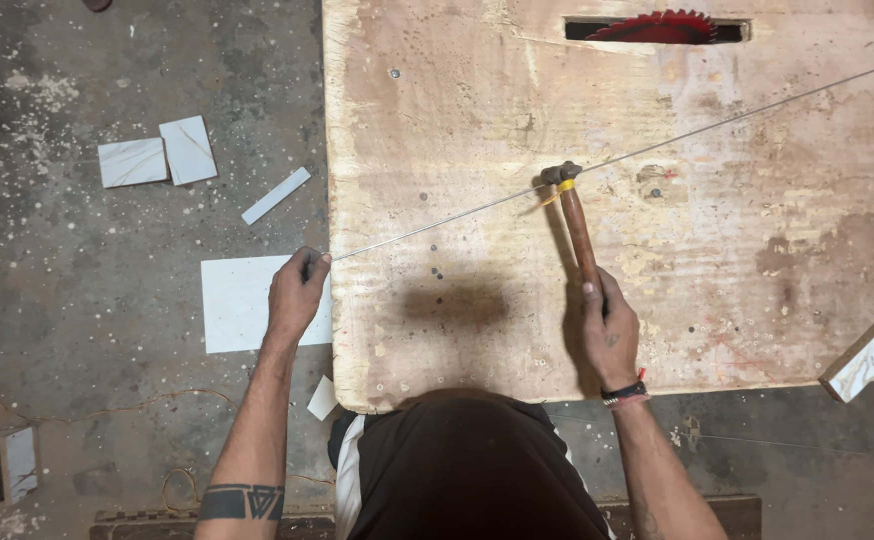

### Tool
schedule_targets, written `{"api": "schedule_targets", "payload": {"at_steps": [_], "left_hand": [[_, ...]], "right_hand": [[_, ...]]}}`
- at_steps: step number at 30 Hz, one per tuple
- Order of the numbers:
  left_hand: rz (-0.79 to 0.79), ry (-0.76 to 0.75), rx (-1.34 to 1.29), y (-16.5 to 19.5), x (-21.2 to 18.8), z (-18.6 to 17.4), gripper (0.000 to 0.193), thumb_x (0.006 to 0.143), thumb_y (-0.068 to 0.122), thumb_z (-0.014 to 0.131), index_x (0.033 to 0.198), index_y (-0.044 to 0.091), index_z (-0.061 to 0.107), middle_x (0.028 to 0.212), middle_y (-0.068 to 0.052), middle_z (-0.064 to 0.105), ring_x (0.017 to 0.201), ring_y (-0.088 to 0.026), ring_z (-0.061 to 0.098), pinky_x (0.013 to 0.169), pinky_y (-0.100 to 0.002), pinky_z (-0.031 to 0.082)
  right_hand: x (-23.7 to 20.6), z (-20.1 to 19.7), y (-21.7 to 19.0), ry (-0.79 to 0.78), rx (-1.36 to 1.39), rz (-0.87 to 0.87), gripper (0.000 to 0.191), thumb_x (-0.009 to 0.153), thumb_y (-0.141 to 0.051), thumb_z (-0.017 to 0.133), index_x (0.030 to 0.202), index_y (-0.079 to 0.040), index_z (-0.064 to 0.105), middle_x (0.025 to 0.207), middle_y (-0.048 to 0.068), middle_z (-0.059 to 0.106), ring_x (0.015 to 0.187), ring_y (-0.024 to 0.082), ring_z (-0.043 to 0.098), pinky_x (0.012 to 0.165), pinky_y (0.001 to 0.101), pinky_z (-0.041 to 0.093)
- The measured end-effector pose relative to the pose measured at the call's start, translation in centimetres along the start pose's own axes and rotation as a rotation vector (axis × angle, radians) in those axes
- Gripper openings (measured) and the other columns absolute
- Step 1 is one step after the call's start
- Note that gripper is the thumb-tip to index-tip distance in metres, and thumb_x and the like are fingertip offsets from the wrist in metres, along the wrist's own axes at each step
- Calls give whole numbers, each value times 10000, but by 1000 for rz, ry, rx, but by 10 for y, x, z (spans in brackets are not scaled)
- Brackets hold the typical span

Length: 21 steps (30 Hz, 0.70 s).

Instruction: The person holds a long thin metal wire against a wooden workbench and hammers along its length to straighten it, sliding the wire by hand between hammer strikes and repositioning it repeatedly across the bench.

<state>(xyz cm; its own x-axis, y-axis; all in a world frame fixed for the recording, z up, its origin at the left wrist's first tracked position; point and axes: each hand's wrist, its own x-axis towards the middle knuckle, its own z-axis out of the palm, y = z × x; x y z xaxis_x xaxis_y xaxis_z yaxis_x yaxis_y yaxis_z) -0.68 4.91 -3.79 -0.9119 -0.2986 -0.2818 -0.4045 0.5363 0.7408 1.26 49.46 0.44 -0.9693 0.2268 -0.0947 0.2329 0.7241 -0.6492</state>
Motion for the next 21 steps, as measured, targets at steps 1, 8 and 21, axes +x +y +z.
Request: {"api": "schedule_targets", "payload": {"at_steps": [1,8,21], "left_hand": [[-8,-2,-4,-1,-1,0,338,1004,364,644,933,33,645,651,-82,536,610,-199,453,588,-399,406],[5,7,-11,-1,1,1,333,998,362,647,929,36,649,645,-60,535,604,-187,453,580,-390,408],[-8,-9,-6,7,-3,-3,340,1000,371,640,926,41,664,653,-58,556,605,-174,467,576,-387,412]], "right_hand": [[3,-2,1,-39,-21,32,498,1070,-431,443,1418,-123,622,725,92,691,502,129,522,417,308,414],[3,-3,0,-29,-29,106,501,1075,-448,419,1414,-133,613,682,56,640,474,123,481,381,311,395],[21,-10,20,19,0,72,529,1071,-419,454,1434,-65,604,800,144,700,658,217,624,551,374,503]]}}
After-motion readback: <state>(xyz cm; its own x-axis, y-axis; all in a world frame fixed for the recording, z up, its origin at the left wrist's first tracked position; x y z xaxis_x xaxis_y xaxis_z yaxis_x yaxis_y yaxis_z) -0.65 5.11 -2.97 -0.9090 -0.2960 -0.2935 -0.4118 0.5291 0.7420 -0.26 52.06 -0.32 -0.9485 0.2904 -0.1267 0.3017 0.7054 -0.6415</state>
